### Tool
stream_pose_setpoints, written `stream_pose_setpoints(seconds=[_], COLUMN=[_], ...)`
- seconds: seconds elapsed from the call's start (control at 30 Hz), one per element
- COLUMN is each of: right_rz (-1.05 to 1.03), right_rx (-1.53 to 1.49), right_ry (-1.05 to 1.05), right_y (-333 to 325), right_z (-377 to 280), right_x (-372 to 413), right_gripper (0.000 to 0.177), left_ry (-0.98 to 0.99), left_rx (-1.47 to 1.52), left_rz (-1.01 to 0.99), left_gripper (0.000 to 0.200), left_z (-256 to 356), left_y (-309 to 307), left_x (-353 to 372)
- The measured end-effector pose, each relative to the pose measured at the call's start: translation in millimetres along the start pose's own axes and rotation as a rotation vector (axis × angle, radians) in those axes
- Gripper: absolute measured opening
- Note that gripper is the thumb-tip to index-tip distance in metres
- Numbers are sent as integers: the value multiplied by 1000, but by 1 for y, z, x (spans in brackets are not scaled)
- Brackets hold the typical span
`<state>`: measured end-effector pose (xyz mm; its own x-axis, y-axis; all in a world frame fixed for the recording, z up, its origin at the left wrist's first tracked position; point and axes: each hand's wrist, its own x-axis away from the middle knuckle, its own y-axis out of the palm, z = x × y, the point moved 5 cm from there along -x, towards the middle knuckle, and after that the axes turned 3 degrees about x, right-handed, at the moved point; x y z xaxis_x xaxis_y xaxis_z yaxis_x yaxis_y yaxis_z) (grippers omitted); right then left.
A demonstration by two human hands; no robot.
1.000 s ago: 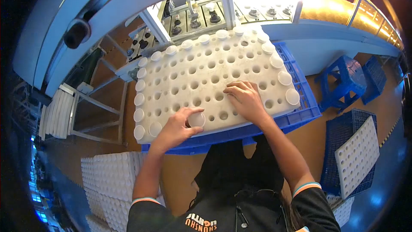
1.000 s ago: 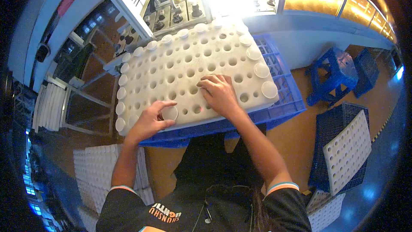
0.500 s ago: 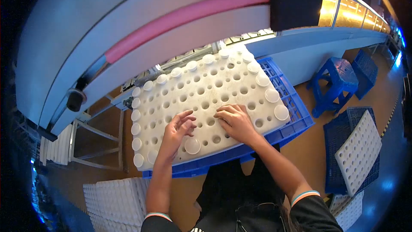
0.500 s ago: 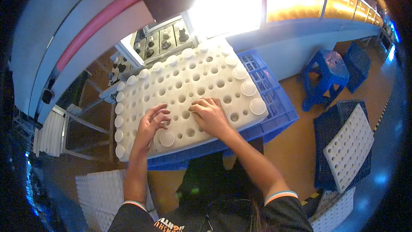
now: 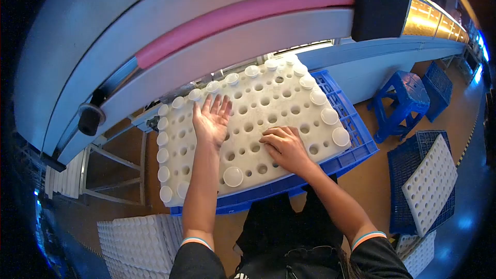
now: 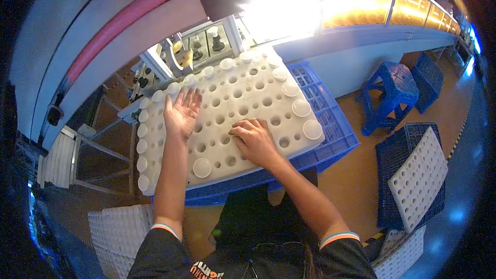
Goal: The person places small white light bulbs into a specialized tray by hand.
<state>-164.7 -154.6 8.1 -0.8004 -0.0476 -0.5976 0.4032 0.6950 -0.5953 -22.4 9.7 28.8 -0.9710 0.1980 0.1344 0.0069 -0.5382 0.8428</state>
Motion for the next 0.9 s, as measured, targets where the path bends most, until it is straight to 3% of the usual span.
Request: stream_pose_setpoints(seconds=[0.2,0.27,0.4,0.77,0.9], right_rz=[-3,-5,36,-2,-144], right_rx=[4,1,-39,-17,-161], right_ry=[-13,1,12,28,147], right_y=[1,0,-1,-2,-21], right_z=[2,2,0,1,15], right_x=[-1,0,0,-1,-20], right_gripper=[16,17,15,17,22], left_ry=[-26,1,-2,-65,-102], left_rx=[27,-218,-297,-218,-178], left_rz=[10,128,126,85,72], left_gripper=[63,50,32,30,30], left_z=[-7,-11,-17,-14,-15], left_y=[-15,-39,-55,-59,-63], left_x=[-17,-28,-40,-40,-45])
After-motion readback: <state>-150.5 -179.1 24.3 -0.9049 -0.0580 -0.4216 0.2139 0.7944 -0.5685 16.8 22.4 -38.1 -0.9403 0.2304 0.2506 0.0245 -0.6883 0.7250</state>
